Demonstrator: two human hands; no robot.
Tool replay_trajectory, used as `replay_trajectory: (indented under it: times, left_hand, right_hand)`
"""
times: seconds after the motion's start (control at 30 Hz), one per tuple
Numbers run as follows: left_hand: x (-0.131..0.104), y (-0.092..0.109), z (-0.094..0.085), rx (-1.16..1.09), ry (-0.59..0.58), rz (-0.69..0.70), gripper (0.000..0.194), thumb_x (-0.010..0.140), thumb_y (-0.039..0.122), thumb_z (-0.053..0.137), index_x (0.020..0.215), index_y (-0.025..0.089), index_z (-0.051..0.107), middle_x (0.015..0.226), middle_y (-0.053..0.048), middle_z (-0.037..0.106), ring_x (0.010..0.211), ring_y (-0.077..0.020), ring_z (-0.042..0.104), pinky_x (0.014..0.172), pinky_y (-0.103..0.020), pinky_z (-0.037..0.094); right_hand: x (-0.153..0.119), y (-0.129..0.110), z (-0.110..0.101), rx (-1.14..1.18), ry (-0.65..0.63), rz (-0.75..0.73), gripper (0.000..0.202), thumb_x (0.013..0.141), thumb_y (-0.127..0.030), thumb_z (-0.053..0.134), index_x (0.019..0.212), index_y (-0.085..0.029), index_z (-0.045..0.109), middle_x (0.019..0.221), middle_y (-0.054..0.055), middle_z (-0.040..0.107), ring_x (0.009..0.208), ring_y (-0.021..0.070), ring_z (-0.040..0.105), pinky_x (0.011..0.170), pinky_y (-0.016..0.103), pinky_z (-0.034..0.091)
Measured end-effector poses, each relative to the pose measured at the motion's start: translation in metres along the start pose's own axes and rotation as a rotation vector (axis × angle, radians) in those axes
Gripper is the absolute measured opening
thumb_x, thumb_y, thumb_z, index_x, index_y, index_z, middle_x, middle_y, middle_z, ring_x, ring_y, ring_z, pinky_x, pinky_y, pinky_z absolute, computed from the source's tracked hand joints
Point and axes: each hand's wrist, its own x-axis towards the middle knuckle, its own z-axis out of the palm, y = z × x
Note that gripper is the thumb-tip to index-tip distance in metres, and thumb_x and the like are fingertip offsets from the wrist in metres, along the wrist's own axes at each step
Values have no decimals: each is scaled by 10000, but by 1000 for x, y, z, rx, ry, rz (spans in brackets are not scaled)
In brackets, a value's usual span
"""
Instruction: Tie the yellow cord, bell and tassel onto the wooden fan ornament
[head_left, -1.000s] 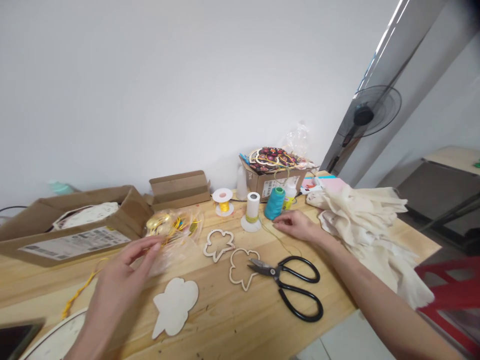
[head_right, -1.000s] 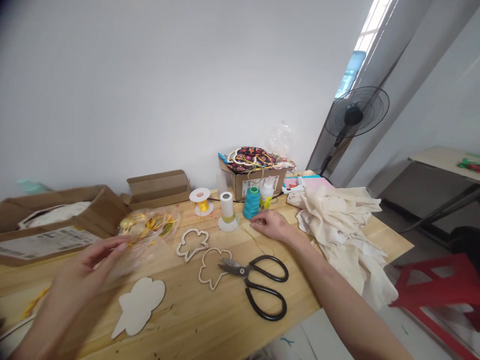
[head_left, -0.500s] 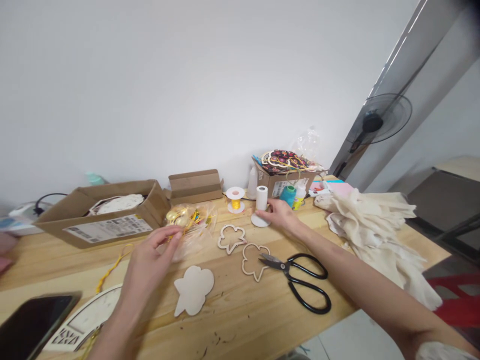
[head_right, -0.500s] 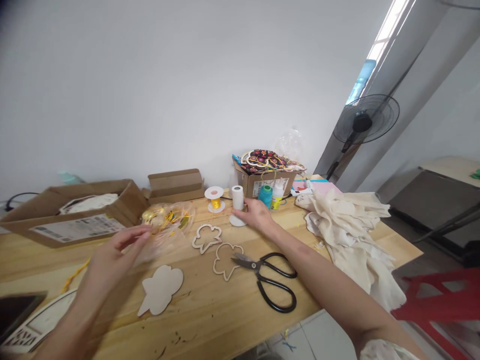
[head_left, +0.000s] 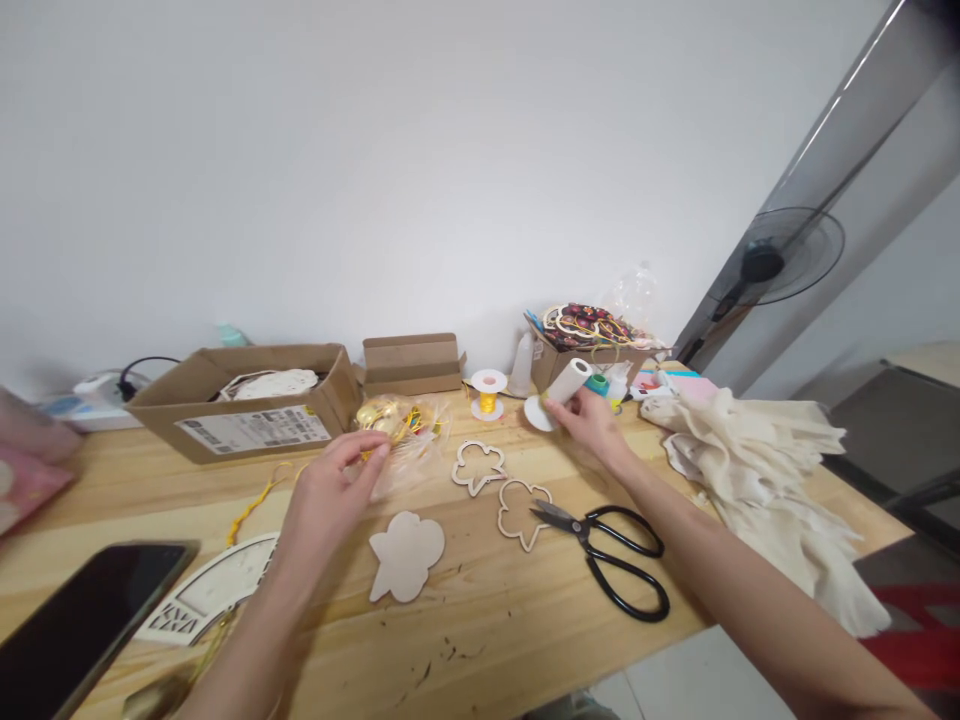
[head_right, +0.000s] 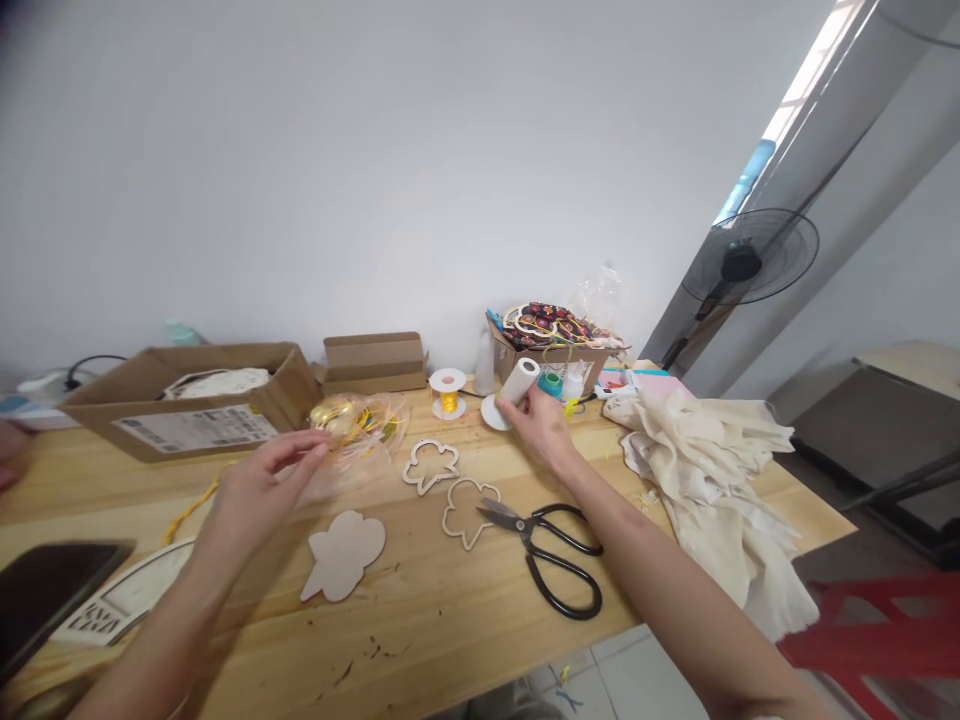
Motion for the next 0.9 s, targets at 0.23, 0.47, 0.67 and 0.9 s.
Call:
replay_trajectory:
  times: [0.23,0.47,0.67,0.9]
  left_hand:
    - [-1,1,1,9,-40,13,296,753,437,479,873,214,633,998,-33,639,955,-189,563,844,-320,428]
    - [0,-2,4,26,2,54,258,755,410,493,858,219,633,943,-17,656,869,-175,601,788,-296,459]
    - [-4,13,-6,194,255,309,194,767,336,521,811,183,630,913,-44,645,884,-192,574,843,-353,418]
    - [11,93,60,132,-367,427,180,812,245,462,827,196,635,821,-5,658,753,-125,581,682,-234,445]
  right_hand:
    - [-16,7,-9,-138,-188,11,310,701,-447,512,693,-140,557,568,19,546,479,112,452,433,223,279]
    - [-18,4,-8,-205,-187,-25,328,725,-451,496,749,-136,585,598,29,578,497,114,472,438,221,265]
    - [-21,13,-14,-247,-192,21,329,710,-459,490,737,-141,569,585,26,566,487,117,472,437,219,269]
    - [-29,27,-16,-115,-29,100,340,664,-495,498,635,-158,527,493,-11,492,433,103,434,403,217,254]
